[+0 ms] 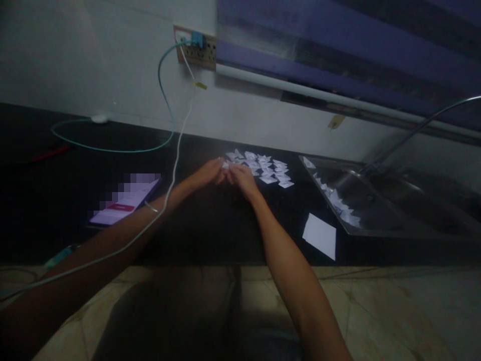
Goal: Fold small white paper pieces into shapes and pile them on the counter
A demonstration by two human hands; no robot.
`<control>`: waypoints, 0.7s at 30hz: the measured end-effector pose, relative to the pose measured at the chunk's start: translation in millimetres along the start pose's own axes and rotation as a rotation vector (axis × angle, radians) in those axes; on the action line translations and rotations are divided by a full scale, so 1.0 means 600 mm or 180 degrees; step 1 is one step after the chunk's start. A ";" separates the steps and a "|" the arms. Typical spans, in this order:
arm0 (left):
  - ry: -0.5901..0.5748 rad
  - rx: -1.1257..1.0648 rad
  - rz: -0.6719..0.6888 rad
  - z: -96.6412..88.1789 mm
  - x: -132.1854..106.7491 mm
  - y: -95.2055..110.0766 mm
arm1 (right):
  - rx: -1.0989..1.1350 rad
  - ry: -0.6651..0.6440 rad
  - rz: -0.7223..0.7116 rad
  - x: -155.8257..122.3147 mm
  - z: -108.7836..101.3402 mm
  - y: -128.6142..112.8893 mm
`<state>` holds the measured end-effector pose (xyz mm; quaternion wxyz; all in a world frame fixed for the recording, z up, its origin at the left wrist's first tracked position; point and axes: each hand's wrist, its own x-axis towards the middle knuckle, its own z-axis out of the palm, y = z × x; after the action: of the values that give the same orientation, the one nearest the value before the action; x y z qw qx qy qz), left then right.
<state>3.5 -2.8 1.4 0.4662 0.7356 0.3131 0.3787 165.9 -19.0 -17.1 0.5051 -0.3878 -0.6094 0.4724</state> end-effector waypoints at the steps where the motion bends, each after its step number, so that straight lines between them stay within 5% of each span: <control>1: 0.0086 0.0052 -0.0029 -0.001 0.000 0.000 | 0.0033 -0.0014 0.0013 0.000 -0.001 0.000; 13: 0.0294 0.0209 0.0207 -0.002 0.000 -0.023 | -0.0148 -0.0201 -0.0021 -0.005 -0.006 -0.001; 21: 0.0093 0.0537 0.0252 -0.002 -0.010 -0.011 | -0.0755 -0.0242 -0.0254 -0.006 -0.007 0.000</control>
<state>-1.3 -4.9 -6.1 0.3827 0.7785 0.3214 0.3798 170.4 -21.3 -17.9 0.4506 -0.4021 -0.6946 0.3909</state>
